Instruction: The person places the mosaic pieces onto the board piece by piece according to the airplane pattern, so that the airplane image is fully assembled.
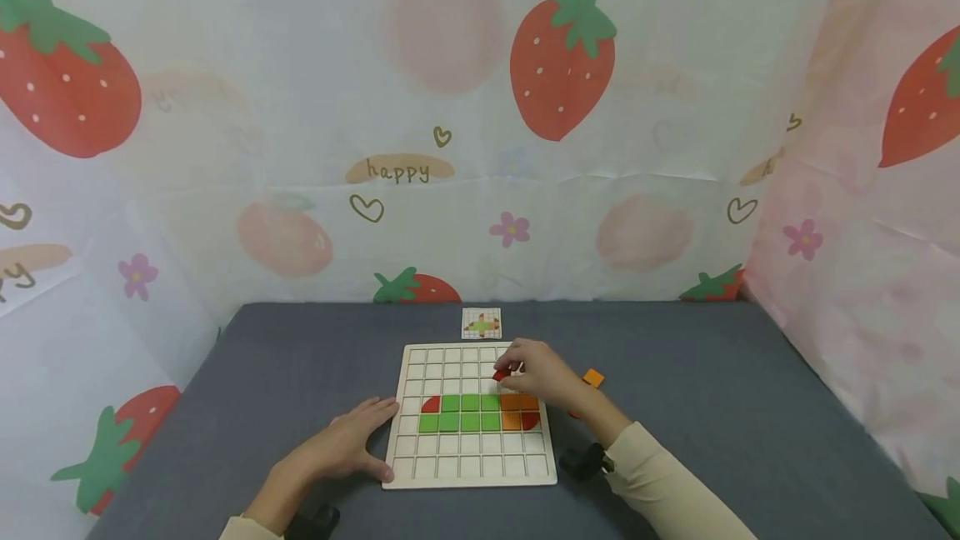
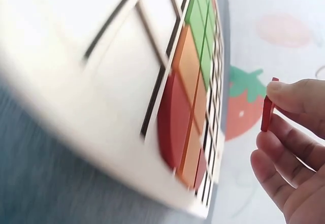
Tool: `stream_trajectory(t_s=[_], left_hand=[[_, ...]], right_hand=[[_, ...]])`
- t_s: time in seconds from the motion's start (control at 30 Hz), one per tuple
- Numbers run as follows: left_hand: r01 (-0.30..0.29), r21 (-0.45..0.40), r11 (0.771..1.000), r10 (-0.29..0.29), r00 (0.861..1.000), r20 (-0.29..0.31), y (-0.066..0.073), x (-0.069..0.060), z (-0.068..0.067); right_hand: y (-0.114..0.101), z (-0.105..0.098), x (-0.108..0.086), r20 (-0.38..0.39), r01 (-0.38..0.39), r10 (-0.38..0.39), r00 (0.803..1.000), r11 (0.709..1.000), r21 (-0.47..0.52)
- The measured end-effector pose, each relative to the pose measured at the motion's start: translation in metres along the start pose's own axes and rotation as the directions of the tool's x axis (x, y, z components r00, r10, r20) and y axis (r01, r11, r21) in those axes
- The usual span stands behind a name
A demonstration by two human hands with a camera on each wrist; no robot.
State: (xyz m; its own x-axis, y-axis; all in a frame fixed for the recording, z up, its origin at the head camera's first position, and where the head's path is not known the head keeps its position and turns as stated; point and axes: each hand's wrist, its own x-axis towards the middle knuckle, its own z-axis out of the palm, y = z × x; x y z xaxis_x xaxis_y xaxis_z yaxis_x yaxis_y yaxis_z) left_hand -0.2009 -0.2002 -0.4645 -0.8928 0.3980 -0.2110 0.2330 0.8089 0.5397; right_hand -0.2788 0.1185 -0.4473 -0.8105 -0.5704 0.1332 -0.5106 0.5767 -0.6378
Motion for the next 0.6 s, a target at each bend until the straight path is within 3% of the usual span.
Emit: stream_trajectory(t_s=[0.33,0.6], left_hand=[[0.026,-0.003,1.000,-0.026,1.000,0.000,0.002,0.000,0.000],[0.004,0.004,1.000,-0.004,1.000,-0.006,0.002,-0.001,0.000]], right_hand=[[-0.018,0.017,0.014,0.038,0.045,-0.045,0.998,0.999,0.005],[-0.030,0.031,0.025,0.052,0.104,-0.103,0.993,0.994,-0.028]])
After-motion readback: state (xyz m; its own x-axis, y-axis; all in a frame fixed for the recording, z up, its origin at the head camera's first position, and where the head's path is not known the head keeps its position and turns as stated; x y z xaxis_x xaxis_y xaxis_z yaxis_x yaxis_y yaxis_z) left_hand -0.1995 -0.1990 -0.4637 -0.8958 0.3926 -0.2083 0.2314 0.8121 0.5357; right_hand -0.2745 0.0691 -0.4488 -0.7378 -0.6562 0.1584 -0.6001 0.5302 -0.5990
